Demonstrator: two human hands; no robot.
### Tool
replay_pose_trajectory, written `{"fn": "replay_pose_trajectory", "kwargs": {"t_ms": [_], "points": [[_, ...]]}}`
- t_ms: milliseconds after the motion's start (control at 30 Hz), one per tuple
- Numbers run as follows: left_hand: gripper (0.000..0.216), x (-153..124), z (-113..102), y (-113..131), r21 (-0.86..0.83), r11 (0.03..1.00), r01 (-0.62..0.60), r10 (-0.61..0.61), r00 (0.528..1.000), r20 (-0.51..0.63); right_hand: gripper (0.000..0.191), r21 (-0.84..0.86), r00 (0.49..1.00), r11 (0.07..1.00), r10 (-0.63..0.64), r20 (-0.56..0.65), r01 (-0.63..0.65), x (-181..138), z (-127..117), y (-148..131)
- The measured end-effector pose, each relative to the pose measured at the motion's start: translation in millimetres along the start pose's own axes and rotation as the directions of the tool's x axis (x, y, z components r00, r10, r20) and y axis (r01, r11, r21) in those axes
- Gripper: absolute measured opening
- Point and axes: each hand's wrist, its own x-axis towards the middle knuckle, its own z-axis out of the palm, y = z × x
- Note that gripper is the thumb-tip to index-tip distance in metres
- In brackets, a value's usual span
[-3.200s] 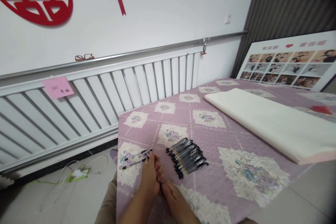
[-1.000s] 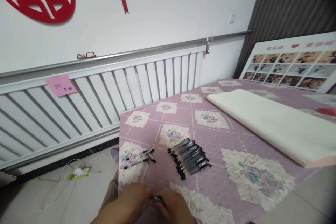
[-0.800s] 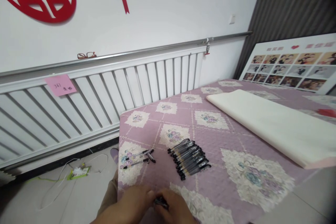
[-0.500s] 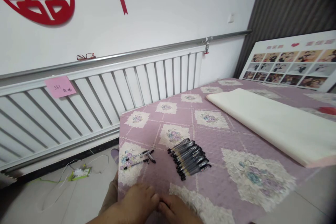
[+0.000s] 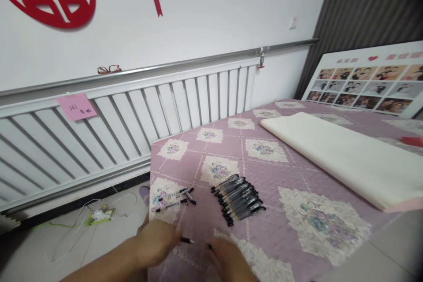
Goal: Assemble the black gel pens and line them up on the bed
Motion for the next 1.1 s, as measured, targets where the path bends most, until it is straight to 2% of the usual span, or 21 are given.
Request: {"fn": "replay_pose_trajectory", "kwargs": {"t_ms": [100, 167, 300, 400, 500, 600, 700, 900, 1100], "points": [[0.027, -11, 10, -28, -0.140, 0.989, 0.041, -0.054, 0.995, -0.089, 0.020, -0.062, 0.996, 0.998, -0.012, -0.085, 0.007, 0, -10, 10], [0.029, -14, 19, -33, -0.297, 0.955, 0.015, -0.067, 0.984, -0.164, 0.020, -0.044, 0.994, 0.999, -0.009, -0.112, 0.004, 1, -13, 11], [0.030, -2, 35, -13, -0.625, 0.777, -0.069, -0.141, 0.950, -0.280, 0.018, 0.133, 0.964, 0.991, 0.052, -0.261, -0.017, 3, -10, 6], [0.029, 14, 41, 11, -0.721, 0.688, -0.084, -0.178, 0.943, -0.280, 0.012, 0.270, 0.930, 0.961, 0.151, -0.334, -0.059, 4, -9, 2], [0.030, 28, 45, 31, -0.724, 0.679, -0.117, -0.146, 0.946, -0.289, 0.015, 0.397, 0.918, 0.911, 0.244, -0.314, -0.106, 6, -11, 0], [0.033, 37, 50, 43, -0.681, 0.725, -0.100, -0.164, 0.936, -0.312, 0.022, 0.451, 0.934, 0.886, 0.247, -0.259, -0.109, 9, -14, -2], [0.032, 41, 55, 48, -0.640, 0.766, -0.056, -0.185, 0.935, -0.303, 0.024, 0.419, 0.949, 0.902, 0.217, -0.229, -0.105, 12, -15, -3], [0.023, 43, 62, 51, -0.625, 0.780, 0.013, -0.269, 0.910, -0.317, 0.022, 0.383, 0.960, 0.918, 0.193, -0.204, -0.103, 13, -18, -7], [0.017, 47, 65, 51, -0.508, 0.861, 0.031, -0.271, 0.872, -0.407, 0.029, 0.319, 0.957, 0.939, 0.199, -0.213, -0.124, 15, -16, -5]]}}
